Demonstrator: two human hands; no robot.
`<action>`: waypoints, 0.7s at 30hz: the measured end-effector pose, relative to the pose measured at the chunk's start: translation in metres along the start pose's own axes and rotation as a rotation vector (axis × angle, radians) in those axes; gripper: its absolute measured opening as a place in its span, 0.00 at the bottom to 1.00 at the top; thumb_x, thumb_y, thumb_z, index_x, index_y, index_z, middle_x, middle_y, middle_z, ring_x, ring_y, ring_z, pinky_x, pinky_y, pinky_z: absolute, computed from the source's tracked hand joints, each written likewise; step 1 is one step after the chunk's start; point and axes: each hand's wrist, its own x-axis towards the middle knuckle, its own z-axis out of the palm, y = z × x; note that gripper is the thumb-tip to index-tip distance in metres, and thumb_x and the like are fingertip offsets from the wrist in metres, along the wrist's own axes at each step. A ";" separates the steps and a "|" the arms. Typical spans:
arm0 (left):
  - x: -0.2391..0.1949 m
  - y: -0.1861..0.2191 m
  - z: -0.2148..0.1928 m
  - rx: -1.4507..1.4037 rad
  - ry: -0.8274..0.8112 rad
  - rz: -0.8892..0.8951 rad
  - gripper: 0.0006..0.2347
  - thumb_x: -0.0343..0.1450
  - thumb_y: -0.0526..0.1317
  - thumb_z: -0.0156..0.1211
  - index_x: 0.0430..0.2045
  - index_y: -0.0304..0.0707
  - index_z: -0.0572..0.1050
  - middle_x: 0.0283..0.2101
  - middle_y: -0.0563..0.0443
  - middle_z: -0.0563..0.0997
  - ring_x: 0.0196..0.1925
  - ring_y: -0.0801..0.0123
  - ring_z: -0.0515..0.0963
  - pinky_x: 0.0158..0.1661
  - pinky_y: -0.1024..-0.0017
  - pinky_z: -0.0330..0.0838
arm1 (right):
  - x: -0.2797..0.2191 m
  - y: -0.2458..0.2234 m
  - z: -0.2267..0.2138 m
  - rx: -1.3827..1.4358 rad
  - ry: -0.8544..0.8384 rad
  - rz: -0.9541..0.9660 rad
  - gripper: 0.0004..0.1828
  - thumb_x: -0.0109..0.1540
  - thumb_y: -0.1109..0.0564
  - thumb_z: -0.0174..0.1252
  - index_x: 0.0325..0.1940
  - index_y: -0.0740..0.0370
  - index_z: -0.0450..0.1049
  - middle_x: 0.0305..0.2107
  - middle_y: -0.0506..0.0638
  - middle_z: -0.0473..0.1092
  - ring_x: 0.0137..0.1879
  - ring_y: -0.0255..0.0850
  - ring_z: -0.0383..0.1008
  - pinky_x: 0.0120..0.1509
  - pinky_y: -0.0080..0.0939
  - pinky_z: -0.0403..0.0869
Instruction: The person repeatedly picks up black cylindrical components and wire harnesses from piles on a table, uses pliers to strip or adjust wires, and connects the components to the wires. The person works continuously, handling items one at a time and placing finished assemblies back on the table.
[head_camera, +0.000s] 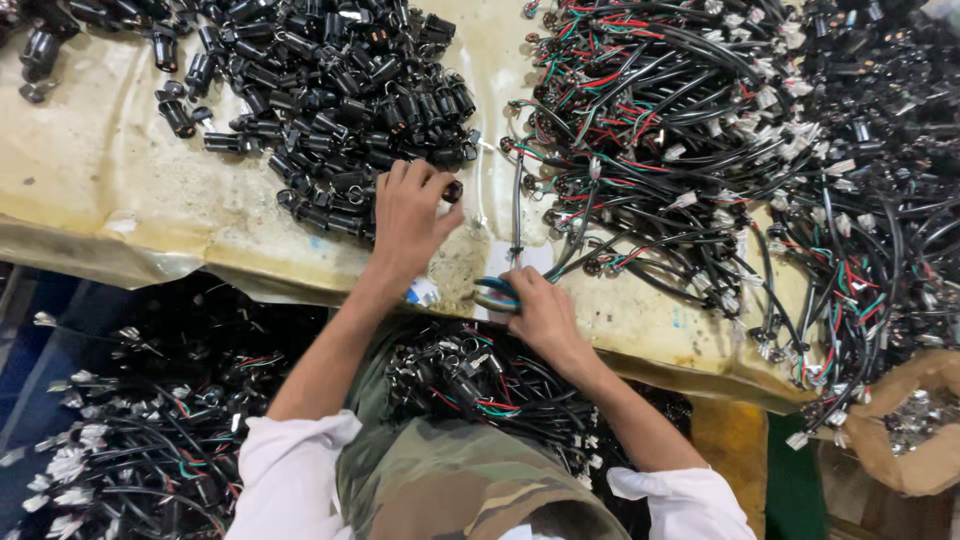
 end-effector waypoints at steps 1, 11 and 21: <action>-0.002 0.005 -0.004 -0.103 0.053 0.014 0.14 0.64 0.40 0.74 0.41 0.38 0.81 0.42 0.45 0.78 0.48 0.52 0.74 0.49 0.57 0.68 | 0.000 0.003 0.003 -0.003 0.023 -0.002 0.22 0.51 0.57 0.70 0.49 0.54 0.75 0.42 0.55 0.72 0.43 0.59 0.76 0.42 0.57 0.73; -0.053 0.055 0.003 -1.469 -0.122 -0.282 0.15 0.76 0.38 0.63 0.52 0.35 0.65 0.54 0.48 0.80 0.57 0.68 0.80 0.61 0.68 0.74 | -0.010 0.032 0.014 0.017 0.145 -0.082 0.19 0.56 0.49 0.75 0.36 0.60 0.72 0.34 0.54 0.70 0.37 0.54 0.76 0.39 0.52 0.72; -0.091 0.102 -0.024 -1.095 -0.467 -0.140 0.15 0.70 0.37 0.69 0.48 0.35 0.73 0.39 0.52 0.76 0.40 0.77 0.73 0.41 0.75 0.70 | -0.039 0.013 -0.100 0.704 0.232 -0.436 0.16 0.53 0.55 0.74 0.36 0.59 0.74 0.30 0.47 0.72 0.35 0.37 0.75 0.38 0.37 0.71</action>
